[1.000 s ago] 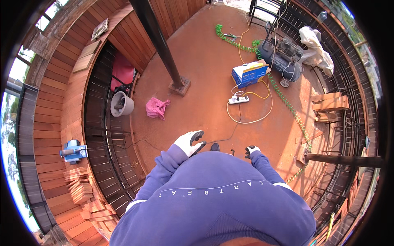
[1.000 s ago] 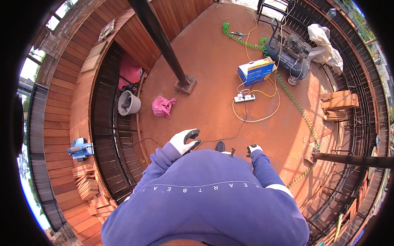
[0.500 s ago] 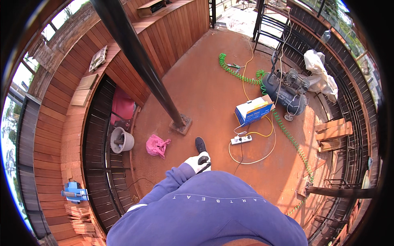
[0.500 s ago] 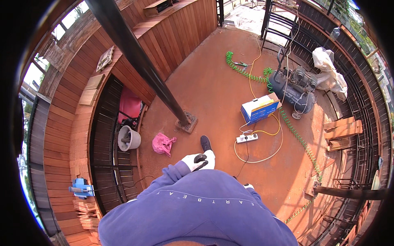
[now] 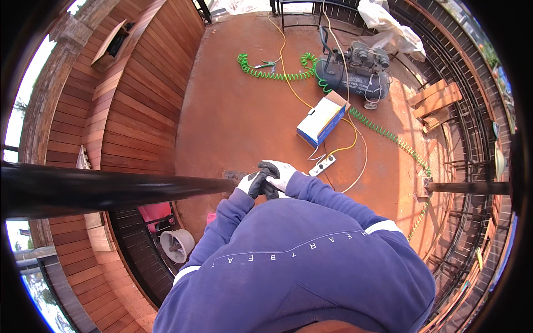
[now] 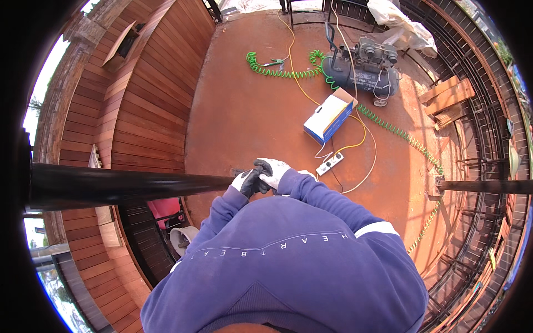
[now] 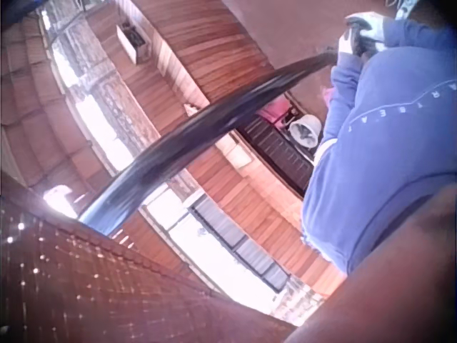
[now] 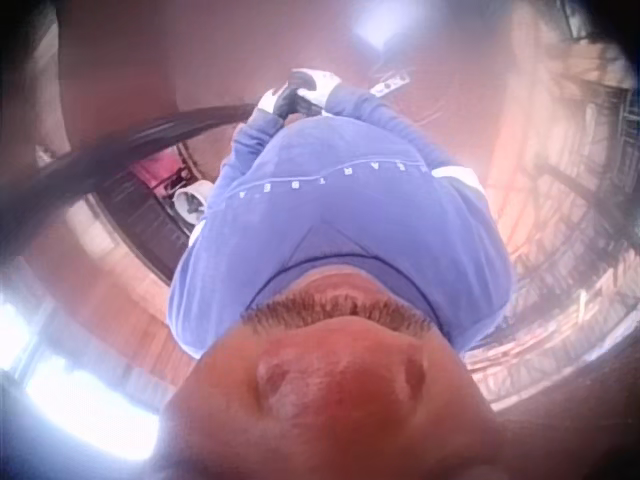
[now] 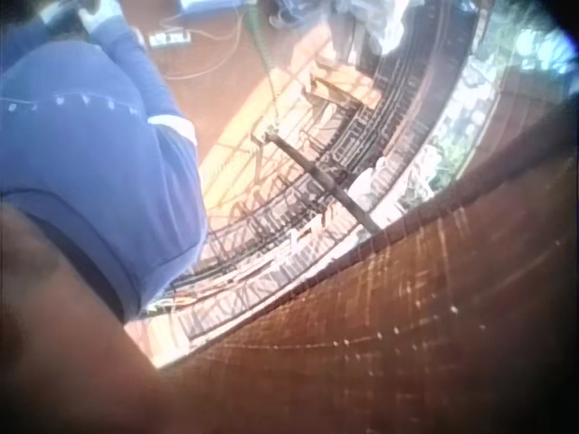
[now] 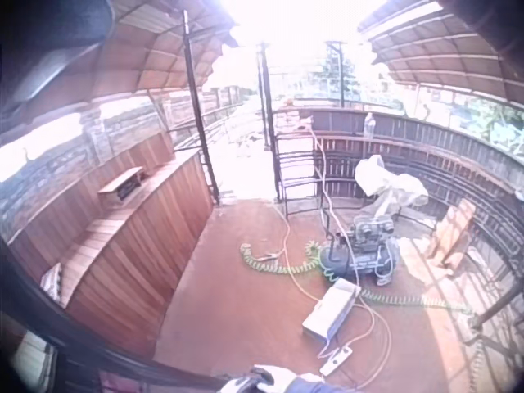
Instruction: The person arranges wooden planks on a curved wooden structure, likely a deck or roof. They use a hand saw to cut a plank and a nail gun to secure the pieces in place. The person also uses a power sander to smooth the surface of the wood.
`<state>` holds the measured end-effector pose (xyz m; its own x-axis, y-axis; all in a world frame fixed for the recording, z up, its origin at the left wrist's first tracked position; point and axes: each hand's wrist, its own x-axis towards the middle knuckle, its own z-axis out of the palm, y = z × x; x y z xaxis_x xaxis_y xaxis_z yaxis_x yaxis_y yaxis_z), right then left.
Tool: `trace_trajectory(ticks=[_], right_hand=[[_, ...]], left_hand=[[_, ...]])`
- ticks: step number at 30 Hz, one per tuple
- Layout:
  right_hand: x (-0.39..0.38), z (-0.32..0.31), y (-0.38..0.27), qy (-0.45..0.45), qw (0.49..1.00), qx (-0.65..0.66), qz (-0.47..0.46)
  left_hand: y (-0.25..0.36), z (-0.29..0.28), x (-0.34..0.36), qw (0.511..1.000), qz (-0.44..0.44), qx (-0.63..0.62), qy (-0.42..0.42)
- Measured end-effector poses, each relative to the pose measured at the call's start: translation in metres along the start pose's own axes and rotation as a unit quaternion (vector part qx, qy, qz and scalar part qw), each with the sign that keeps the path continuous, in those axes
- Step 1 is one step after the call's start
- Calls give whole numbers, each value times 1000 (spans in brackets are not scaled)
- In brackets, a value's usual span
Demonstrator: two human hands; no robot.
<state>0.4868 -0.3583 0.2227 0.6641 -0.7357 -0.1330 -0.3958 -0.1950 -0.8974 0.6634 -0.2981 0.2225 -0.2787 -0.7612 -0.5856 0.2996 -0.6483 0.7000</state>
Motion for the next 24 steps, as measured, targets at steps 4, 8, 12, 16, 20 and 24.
trace_trajectory(ticks=[4,8,12,16,20,24], right_hand=[[32,-22,23,-41,993,33,106],[87,-30,29,-62,988,11,139],[167,-52,23,-105,982,-8,156],[239,-93,3,-167,981,-95,31],[334,-138,-3,-175,980,-74,61],[409,-163,6,-161,983,-51,70]], left_hand=[[33,-18,27,995,1,100,-1],[61,-50,67,995,-16,81,54],[95,-88,114,992,-9,49,112],[144,-129,158,993,-9,50,109],[217,-152,201,983,26,148,105],[284,-161,230,986,30,77,145]])
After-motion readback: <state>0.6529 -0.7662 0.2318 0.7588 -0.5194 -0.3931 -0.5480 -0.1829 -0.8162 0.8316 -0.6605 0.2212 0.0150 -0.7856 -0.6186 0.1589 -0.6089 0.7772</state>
